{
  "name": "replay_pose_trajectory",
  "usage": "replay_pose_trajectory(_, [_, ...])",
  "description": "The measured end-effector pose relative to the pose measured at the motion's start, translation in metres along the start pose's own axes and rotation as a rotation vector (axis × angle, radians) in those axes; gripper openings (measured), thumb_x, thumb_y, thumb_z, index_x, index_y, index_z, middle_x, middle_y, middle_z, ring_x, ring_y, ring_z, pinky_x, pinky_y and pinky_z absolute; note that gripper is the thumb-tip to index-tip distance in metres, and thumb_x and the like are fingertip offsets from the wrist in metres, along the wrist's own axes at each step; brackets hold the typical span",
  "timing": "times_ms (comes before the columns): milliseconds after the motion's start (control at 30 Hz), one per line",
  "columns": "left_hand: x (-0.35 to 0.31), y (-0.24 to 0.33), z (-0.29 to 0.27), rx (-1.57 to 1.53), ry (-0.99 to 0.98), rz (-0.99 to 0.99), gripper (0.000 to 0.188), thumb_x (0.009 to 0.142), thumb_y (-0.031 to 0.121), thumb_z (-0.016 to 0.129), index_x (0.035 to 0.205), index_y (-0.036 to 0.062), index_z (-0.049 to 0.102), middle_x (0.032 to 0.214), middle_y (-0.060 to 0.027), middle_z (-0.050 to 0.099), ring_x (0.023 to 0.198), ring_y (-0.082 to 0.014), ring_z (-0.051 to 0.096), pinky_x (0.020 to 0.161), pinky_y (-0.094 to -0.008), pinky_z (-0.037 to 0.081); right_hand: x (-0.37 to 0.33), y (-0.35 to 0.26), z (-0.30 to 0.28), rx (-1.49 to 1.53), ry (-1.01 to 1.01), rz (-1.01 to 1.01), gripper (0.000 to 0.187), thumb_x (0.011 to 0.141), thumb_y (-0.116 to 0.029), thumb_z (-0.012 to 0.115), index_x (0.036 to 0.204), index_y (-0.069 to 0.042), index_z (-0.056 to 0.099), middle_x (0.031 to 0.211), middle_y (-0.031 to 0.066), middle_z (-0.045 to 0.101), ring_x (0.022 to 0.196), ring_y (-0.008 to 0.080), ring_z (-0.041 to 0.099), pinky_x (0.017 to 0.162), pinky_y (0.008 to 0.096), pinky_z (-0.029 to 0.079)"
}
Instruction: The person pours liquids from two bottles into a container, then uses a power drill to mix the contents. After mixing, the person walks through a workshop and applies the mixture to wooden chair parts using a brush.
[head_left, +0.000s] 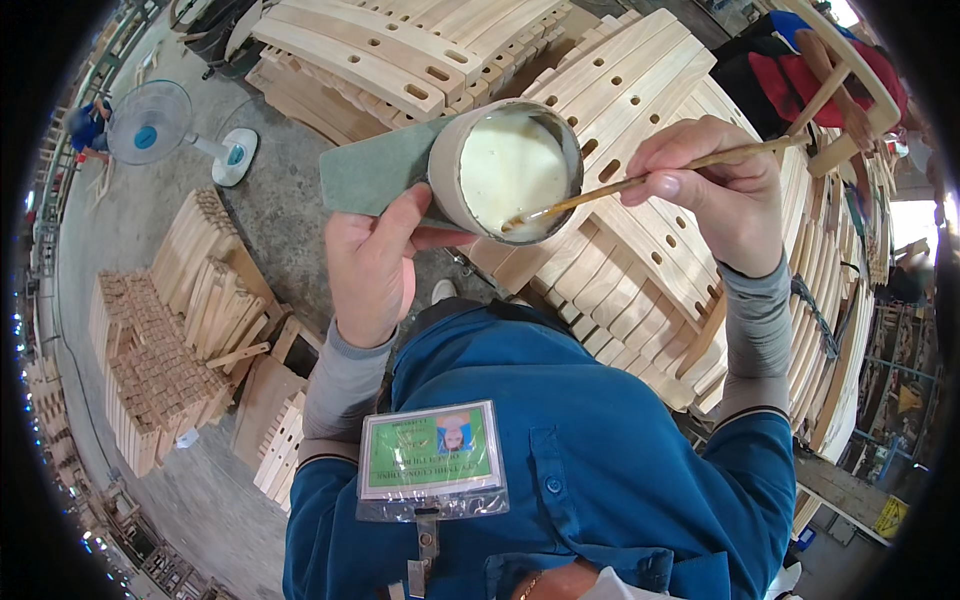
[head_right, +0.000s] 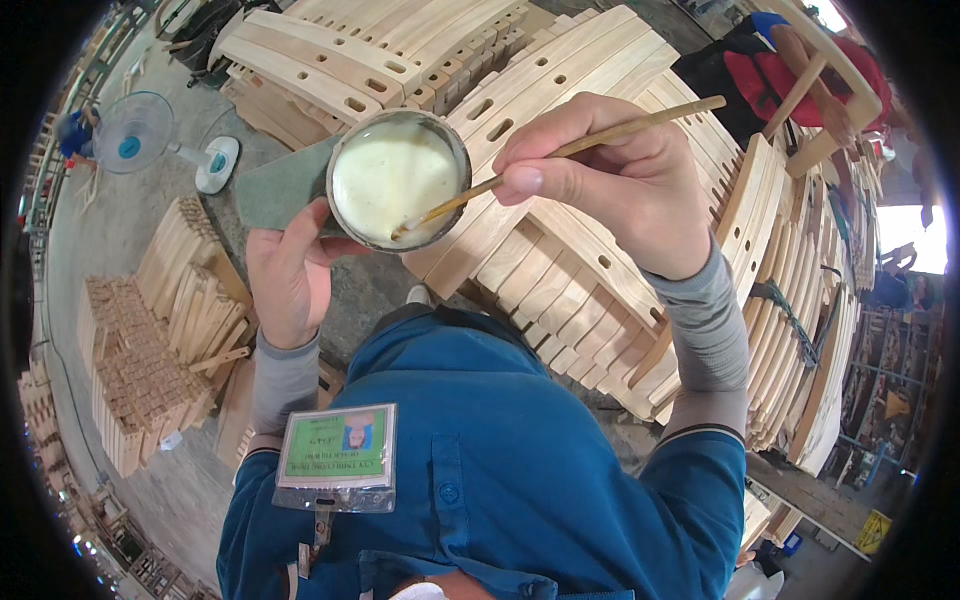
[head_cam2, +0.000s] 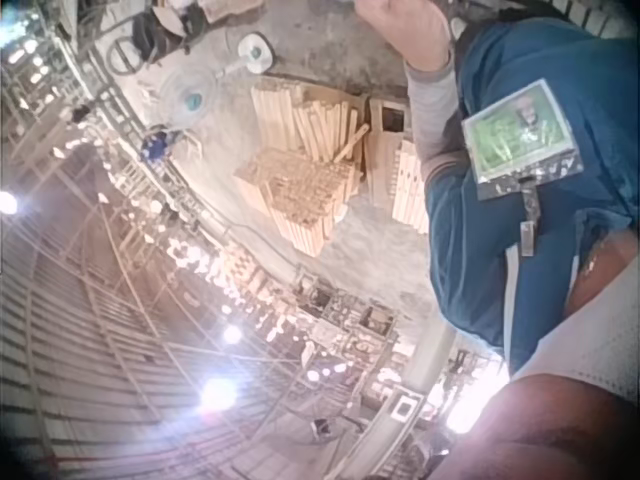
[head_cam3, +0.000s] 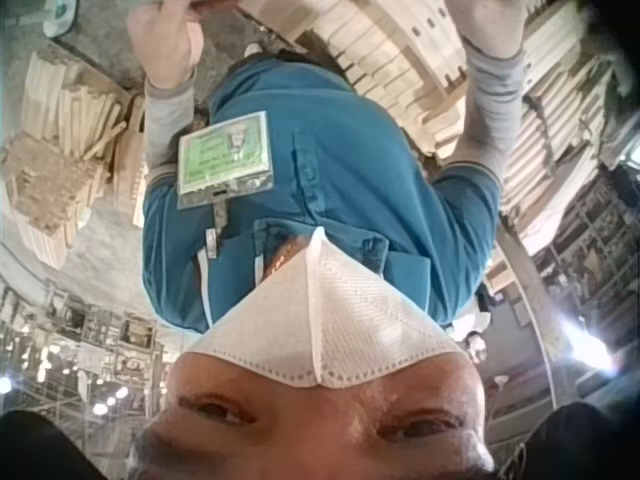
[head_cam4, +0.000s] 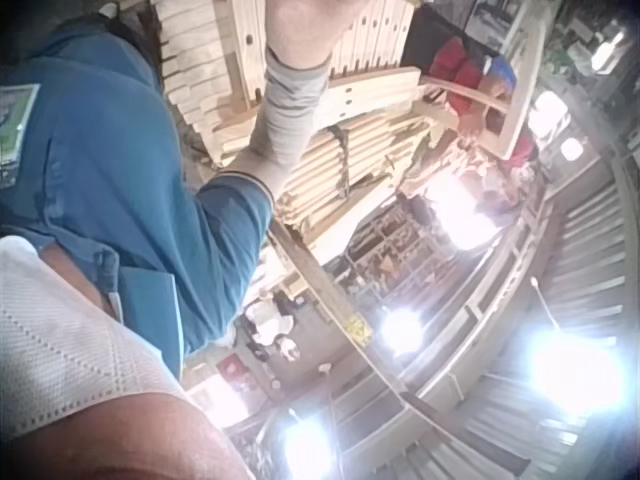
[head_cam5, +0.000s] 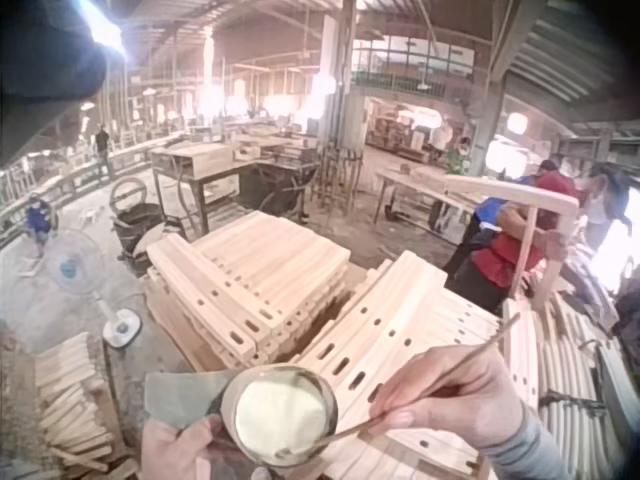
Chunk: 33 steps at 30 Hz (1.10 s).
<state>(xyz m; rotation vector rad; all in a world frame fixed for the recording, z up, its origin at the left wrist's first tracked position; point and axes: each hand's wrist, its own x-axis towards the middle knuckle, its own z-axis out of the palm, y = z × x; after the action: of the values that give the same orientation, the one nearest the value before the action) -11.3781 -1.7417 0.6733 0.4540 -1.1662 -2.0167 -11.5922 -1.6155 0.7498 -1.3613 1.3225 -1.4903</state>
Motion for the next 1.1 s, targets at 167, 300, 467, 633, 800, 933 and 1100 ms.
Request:
replay_pose_trajectory(167, [0.001, -0.004, 0.002, -0.081, 0.068, 0.024, 0.028, 0.084, 0.002, 0.04, 0.111, -0.0043, 0.045, 0.104, -0.014, 0.054, 0.087, -0.0218, 0.058, 0.064, -0.0368, 0.056, -0.011, 0.015, -0.006, 0.086, 0.135, -0.006, 0.006, 0.078, 0.003, 0.056, 0.073, 0.003, 0.053, 0.075, 0.0164, 0.06, 0.068, 0.0189, 0.062, 0.061, 0.0272, 0.053])
replay_pose_trajectory(300, [0.007, -0.019, -0.001, -0.061, 0.109, -0.046, 0.027, 0.085, 0.002, 0.04, 0.111, -0.004, 0.045, 0.106, -0.0143, 0.053, 0.089, -0.0221, 0.058, 0.063, -0.0363, 0.056, -0.011, 0.027, -0.018, 0.266, 0.199, 0.172, 0.008, 0.079, -0.003, 0.053, 0.074, 0.0, 0.048, 0.08, 0.0165, 0.056, 0.067, 0.0201, 0.059, 0.061, 0.0298, 0.051])
replay_pose_trajectory(467, [0.013, -0.03, 0.006, -0.11, 0.143, -0.153, 0.026, 0.085, 0.003, 0.039, 0.11, -0.0042, 0.046, 0.105, -0.0142, 0.054, 0.088, -0.0226, 0.058, 0.062, -0.0358, 0.056, 0.02, 0.038, -0.066, 0.328, 0.206, 0.159, 0.008, 0.082, -0.005, 0.054, 0.081, 0.003, 0.052, 0.078, 0.0144, 0.058, 0.07, 0.019, 0.059, 0.065, 0.029, 0.049])
replay_pose_trajectory(633, [0.017, -0.031, 0.006, -0.071, 0.15, -0.152, 0.025, 0.085, 0.003, 0.039, 0.107, -0.0057, 0.047, 0.101, -0.0151, 0.055, 0.084, -0.0234, 0.06, 0.063, -0.0365, 0.056, 0.066, 0.069, -0.144, -0.233, 0.449, -0.031, 0.018, 0.082, -0.013, 0.058, 0.081, 0.004, 0.052, 0.073, 0.0099, 0.058, 0.061, 0.0157, 0.06, 0.058, 0.0254, 0.053])
replay_pose_trajectory(800, [0.014, -0.03, 0.0, -0.053, 0.207, -0.127, 0.024, 0.085, 0.002, 0.038, 0.106, -0.0054, 0.047, 0.099, -0.0144, 0.056, 0.083, -0.0244, 0.06, 0.064, -0.0374, 0.056, 0.086, 0.103, -0.156, -0.384, 0.32, 0.045, 0.018, 0.081, -0.015, 0.059, 0.082, 0.002, 0.054, 0.073, 0.0078, 0.058, 0.063, 0.0129, 0.06, 0.057, 0.0226, 0.052])
replay_pose_trajectory(933, [0.01, -0.033, -0.014, -0.027, 0.218, -0.145, 0.025, 0.085, 0.001, 0.037, 0.108, -0.0041, 0.046, 0.102, -0.0142, 0.055, 0.085, -0.0248, 0.06, 0.063, -0.0372, 0.057, 0.094, 0.117, -0.148, -0.472, 0.26, 0.015, 0.02, 0.081, -0.019, 0.06, 0.079, 0.001, 0.055, 0.067, 0.005, 0.057, 0.059, 0.0095, 0.058, 0.056, 0.0212, 0.049])
replay_pose_trajectory(1100, [0.007, -0.029, -0.015, -0.032, 0.267, -0.093, 0.025, 0.085, 0.001, 0.037, 0.107, -0.0038, 0.047, 0.1, -0.0141, 0.056, 0.086, -0.0243, 0.06, 0.063, -0.0379, 0.057, 0.095, 0.111, -0.136, -0.604, 0.196, -0.006, 0.022, 0.08, -0.021, 0.061, 0.077, 0.0, 0.055, 0.062, 0.0028, 0.056, 0.057, 0.0078, 0.056, 0.054, 0.0199, 0.046])
